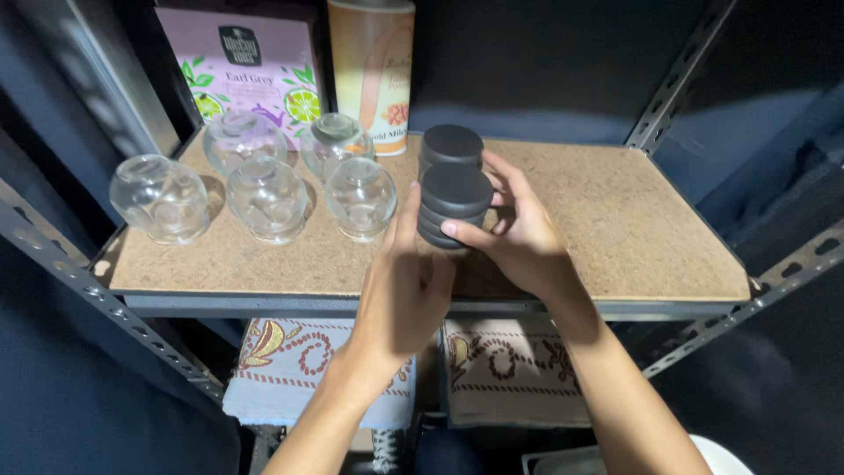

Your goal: The person organizes various items from a white basket onto a metal shelf. They place a box of Earl Grey tea, a bottle of Gold Milk, several glass jars, and a stack of black coasters onto the shelf. Finally, they place a roll of paper towels on the shelf.

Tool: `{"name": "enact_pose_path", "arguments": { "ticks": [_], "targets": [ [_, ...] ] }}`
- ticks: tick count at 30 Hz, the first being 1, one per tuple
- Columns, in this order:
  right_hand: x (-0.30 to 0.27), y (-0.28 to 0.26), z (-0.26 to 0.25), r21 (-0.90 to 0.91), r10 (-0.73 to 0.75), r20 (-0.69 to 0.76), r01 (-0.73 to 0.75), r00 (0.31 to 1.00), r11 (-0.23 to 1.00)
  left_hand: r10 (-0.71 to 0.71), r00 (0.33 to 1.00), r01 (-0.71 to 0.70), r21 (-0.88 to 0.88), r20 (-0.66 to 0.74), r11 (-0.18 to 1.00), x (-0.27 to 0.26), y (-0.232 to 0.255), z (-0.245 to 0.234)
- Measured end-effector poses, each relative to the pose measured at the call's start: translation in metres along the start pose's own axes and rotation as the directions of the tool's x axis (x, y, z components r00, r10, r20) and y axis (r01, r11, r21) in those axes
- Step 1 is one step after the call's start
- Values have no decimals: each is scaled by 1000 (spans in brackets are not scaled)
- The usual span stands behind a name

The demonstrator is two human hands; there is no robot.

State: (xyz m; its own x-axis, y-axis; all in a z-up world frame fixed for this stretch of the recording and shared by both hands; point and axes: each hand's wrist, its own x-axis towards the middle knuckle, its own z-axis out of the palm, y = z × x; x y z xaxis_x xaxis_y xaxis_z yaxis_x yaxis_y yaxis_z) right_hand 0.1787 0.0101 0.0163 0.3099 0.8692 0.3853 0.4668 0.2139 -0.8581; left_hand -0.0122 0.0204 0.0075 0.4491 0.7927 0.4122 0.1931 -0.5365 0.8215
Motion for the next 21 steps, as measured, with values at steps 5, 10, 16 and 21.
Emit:
{"name": "enact_pose_path", "arguments": {
  "ticks": [5,10,16,21],
  "targets": [
    [3,10,-13,15,17,6,-17,1000,1000,52,998,-55,-63,-38,997,3,-5,3],
    [6,20,-12,-6,-19,-9,19,1000,1000,93,994,-98,-84,-55,992,-1,-4,4],
    [4,21,-9,-32,-24,-25,23,999,999,19,999,-21,-85,-26,996,2,-15,6],
    [0,3,1,-215,105,23,-98,994,972,-41,999,38,-80,-29,996,4,-34,14]
  ]
}}
